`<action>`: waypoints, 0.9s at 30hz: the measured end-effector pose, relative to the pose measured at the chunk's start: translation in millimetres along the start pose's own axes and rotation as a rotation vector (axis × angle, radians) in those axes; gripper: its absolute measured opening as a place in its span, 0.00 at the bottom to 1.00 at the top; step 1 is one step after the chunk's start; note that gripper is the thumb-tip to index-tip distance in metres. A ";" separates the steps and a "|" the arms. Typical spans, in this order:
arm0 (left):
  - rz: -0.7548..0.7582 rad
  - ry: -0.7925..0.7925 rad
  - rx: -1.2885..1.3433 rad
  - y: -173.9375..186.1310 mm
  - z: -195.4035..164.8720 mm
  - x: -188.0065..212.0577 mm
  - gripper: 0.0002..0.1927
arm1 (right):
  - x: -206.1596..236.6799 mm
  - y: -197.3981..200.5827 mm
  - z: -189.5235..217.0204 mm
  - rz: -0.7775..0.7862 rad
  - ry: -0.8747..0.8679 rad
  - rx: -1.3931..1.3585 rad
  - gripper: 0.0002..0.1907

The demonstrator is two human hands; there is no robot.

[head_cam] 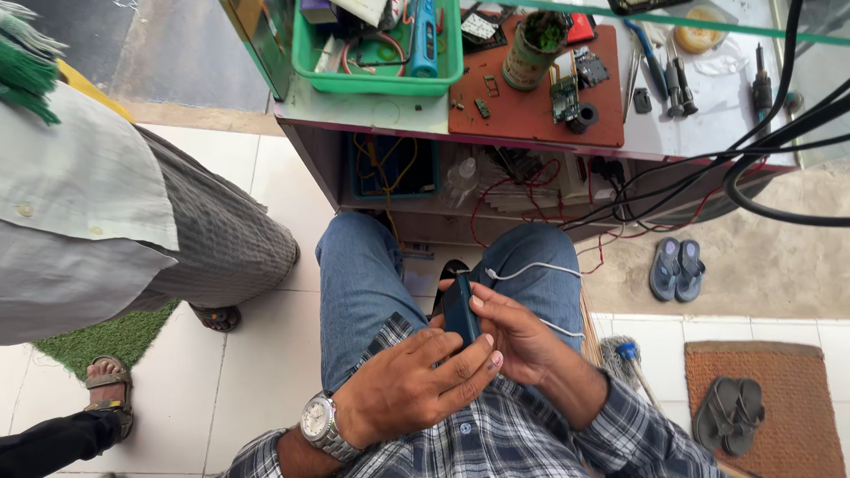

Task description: The person sits at a repair counter and uses a blue pry tool to work on a disassembled phone with an exposed flex cable. They then press keys on a feature phone to test it, pry open the back of a smartphone, hold the exposed battery compartment, and connect a charging cable to test the device.

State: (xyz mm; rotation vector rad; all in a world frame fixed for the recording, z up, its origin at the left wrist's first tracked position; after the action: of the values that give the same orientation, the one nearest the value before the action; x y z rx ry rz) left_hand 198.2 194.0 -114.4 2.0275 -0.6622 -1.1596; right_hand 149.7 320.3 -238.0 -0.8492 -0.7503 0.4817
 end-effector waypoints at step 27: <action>-0.220 0.489 0.248 -4.3 81.7 59.0 0.17 | -65.4 20.4 2.7 -0.112 0.240 0.246 0.26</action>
State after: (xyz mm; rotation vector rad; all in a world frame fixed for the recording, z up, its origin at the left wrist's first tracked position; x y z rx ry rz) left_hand 154.4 128.7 -177.6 2.5209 -0.3539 -0.6696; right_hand 103.4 291.1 -279.2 -0.6179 -0.5021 0.3558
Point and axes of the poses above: each hand's wrist, its own x-axis away from the middle knuckle, its own y-axis out of the back of the hand, z = x × y, the point moved 7 cm from there along -x, towards the middle knuckle, and after that the axes turned 2 degrees about z, right-handed, at the moved point
